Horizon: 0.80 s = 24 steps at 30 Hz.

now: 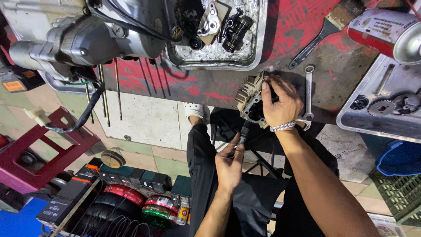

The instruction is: The person uses a socket wrench to tighten bolts on a small engine cylinder head. They select different socket sizes from a green case and work on the cylinder head both on a workbench and while sitting on the floor.

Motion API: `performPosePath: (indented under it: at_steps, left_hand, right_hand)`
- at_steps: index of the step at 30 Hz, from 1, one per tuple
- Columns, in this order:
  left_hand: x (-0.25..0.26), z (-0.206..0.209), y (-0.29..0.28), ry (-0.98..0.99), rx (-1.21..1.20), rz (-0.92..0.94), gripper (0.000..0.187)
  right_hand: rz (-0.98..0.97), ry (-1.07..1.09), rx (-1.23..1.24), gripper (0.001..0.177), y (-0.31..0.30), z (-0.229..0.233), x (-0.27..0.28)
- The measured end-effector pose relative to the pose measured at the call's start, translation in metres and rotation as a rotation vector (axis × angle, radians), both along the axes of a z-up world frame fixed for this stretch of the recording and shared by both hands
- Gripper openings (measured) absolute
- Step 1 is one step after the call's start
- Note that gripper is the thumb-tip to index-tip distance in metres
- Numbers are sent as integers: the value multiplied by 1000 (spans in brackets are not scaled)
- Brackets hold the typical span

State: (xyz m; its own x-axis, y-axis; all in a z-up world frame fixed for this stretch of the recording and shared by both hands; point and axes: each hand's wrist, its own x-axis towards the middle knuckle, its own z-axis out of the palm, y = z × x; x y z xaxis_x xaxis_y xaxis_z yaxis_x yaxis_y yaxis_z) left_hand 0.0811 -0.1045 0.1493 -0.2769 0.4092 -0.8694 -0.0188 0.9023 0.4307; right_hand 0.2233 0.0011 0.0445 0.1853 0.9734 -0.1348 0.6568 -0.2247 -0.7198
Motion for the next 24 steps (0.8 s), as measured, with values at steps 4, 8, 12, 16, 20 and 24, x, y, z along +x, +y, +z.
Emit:
performPosePath:
  at_steps: [4, 8, 12, 16, 20, 24]
  left_hand:
    - [-3, -4, -2, 3, -8, -16, 42]
    - [0, -10, -12, 81, 148, -109, 38]
    - [-5, -13, -16, 103, 127, -181, 36]
    - [-2, -9, -12, 92, 25, -99, 38]
    - [11, -11, 1, 22, 69, 41, 40]
    - [20, -20, 15, 113, 70, -26, 40]
  right_hand:
    - [-12, 4, 1, 21, 0, -1, -1]
    - [0, -4, -6, 20, 0, 0, 0]
    - [-38, 38, -33, 19, 1, 1, -6]
    - [-31, 31, -60, 19, 4, 5, -3]
    - [-142, -39, -119, 17, 3, -4, -7]
    - [-155, 38, -67, 16, 9, -4, 5]
